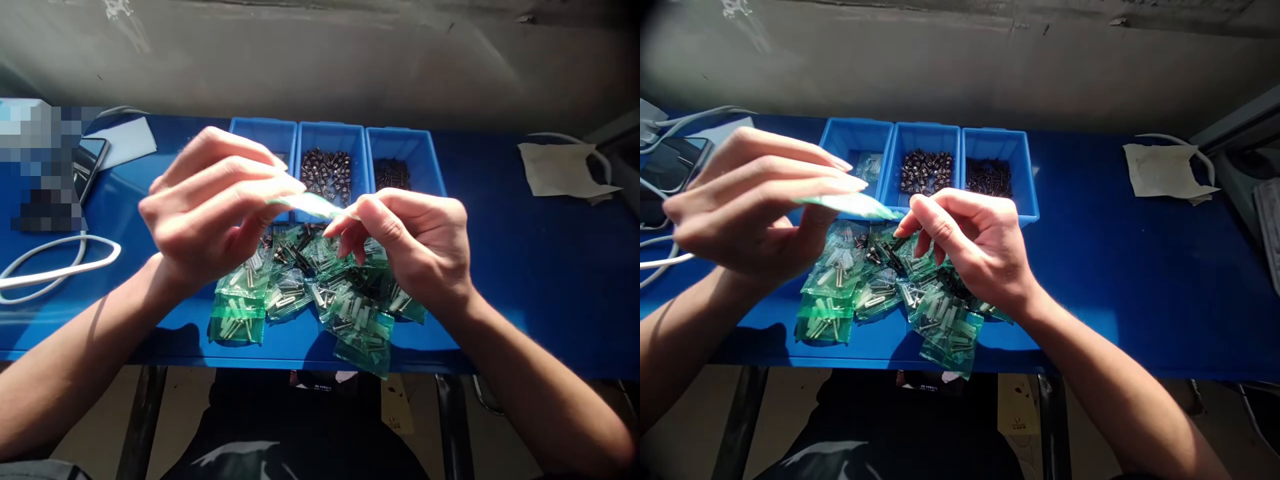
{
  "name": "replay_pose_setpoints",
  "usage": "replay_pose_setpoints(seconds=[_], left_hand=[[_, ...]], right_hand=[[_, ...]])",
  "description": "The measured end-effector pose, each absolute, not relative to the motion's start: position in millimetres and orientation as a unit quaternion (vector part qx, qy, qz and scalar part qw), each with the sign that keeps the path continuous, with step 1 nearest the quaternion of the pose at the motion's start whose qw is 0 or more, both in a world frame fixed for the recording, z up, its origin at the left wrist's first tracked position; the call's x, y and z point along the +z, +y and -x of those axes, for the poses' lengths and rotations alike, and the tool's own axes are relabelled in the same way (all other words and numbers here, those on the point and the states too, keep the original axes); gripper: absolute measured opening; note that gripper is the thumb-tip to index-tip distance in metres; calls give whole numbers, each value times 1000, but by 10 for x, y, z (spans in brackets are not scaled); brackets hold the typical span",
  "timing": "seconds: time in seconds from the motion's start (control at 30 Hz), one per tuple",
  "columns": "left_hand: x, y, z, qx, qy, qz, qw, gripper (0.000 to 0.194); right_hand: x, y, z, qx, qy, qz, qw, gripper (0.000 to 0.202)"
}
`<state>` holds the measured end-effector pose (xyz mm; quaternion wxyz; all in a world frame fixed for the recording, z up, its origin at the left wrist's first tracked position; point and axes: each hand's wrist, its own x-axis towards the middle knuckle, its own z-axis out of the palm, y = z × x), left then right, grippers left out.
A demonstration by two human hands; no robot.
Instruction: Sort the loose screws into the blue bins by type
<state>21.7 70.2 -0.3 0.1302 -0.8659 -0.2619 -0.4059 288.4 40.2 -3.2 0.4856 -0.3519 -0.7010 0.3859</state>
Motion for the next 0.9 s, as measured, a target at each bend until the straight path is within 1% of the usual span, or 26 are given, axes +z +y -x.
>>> replay_pose_setpoints(seconds=[0.03, 0.07, 0.17, 0.23, 0.27, 0.33, 0.43, 0.6, 0.67, 0.73, 0.83, 0.9], left_hand=[[0, 727, -210, -406, -305, 851, 135, 12], [0, 757, -200, -405, -354, 832, 138, 12], [-17, 867, -150, -382, -475, 786, 102, 30], [-41, 938, -111, -366, -504, 781, 52, 42], [-55, 969, -94, -353, -511, 784, 27, 45], [-86, 1018, -70, -319, -524, 789, -9, 44], [-127, 1060, -68, -268, -520, 811, -5, 39], [-136, 1035, -106, -244, -480, 839, 73, 51], [-143, 1011, -113, -235, -459, 853, 82, 53], [-163, 993, -114, -217, -443, 865, 92, 60], [-200, 981, -113, -185, -426, 879, 105, 77], [-215, 979, -113, -172, -412, 888, 112, 81]], right_hand=[[-33, 401, -2884, 365, -706, 359, 489, 28], [-36, 401, -2884, 343, -708, 368, 495, 27], [-42, 403, -2891, 297, -705, 394, 509, 26], [-44, 400, -2896, 278, -708, 402, 509, 26], [-46, 396, -2898, 270, -714, 403, 504, 26], [-52, 384, -2896, 250, -735, 397, 490, 26], [-81, 369, -2883, 205, -774, 374, 469, 26], [-144, 407, -2911, 75, -857, 296, 416, 25], [-143, 444, -2957, 32, -897, 240, 370, 17], [-130, 481, -3013, 3, -927, 202, 317, 6], [-115, 522, -3080, -20, -950, 192, 246, 22], [-124, 536, -3102, -13, -956, 191, 221, 23]])
